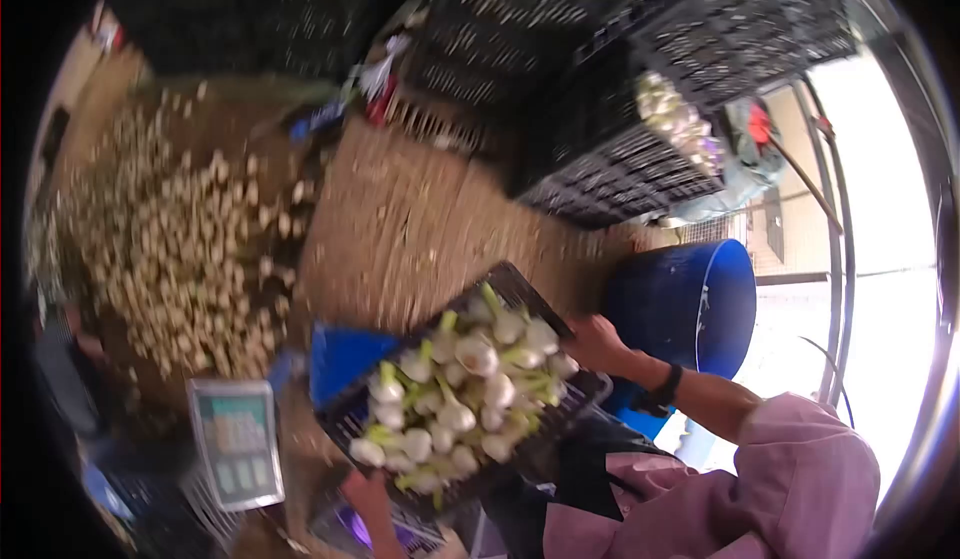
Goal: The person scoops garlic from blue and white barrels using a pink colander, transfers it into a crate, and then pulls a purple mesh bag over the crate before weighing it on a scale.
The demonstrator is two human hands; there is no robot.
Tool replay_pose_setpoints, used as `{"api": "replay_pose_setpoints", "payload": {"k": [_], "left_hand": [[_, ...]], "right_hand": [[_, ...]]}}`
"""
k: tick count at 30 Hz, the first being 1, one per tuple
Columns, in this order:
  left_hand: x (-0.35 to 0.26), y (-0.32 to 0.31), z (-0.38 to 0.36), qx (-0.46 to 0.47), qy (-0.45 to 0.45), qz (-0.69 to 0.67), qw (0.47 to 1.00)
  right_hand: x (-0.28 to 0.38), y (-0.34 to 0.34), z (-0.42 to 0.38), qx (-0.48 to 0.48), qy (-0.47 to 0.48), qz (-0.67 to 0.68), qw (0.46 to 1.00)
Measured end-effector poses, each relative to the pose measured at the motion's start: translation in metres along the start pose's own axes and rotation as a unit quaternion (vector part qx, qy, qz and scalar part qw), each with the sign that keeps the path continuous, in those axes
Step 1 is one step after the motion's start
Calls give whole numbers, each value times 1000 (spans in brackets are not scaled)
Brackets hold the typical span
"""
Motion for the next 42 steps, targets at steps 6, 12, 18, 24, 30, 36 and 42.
{"api": "replay_pose_setpoints", "payload": {"k": [6,12,18,24,30,36,42], "left_hand": [[-174,23,82,113,-24,-81,990],[-449,-4,124,146,-171,-83,971],[-697,-72,139,181,-252,-150,939],[-868,-168,169,132,-357,-195,904],[-921,-282,181,133,-290,-172,932],[-965,-280,163,97,-252,-298,915],[-972,-284,169,113,-214,-269,932]], "right_hand": [[-58,142,-50,-85,-183,131,971],[-155,288,-48,-239,-206,180,932],[-281,409,-7,-350,-264,187,879],[-370,500,77,-388,-242,245,855],[-561,457,186,-317,-192,-78,926],[-553,449,233,-297,-327,159,883],[-551,438,239,-238,-393,239,855]]}}
Point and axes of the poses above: each hand's wrist, its own z-axis towards the middle knuckle, its own y-axis out of the back of the hand, x = y × z, the point moved 9 cm from there along z, towards the middle knuckle, and after that the axes turned 14 degrees about -x, right-handed, at the moved point
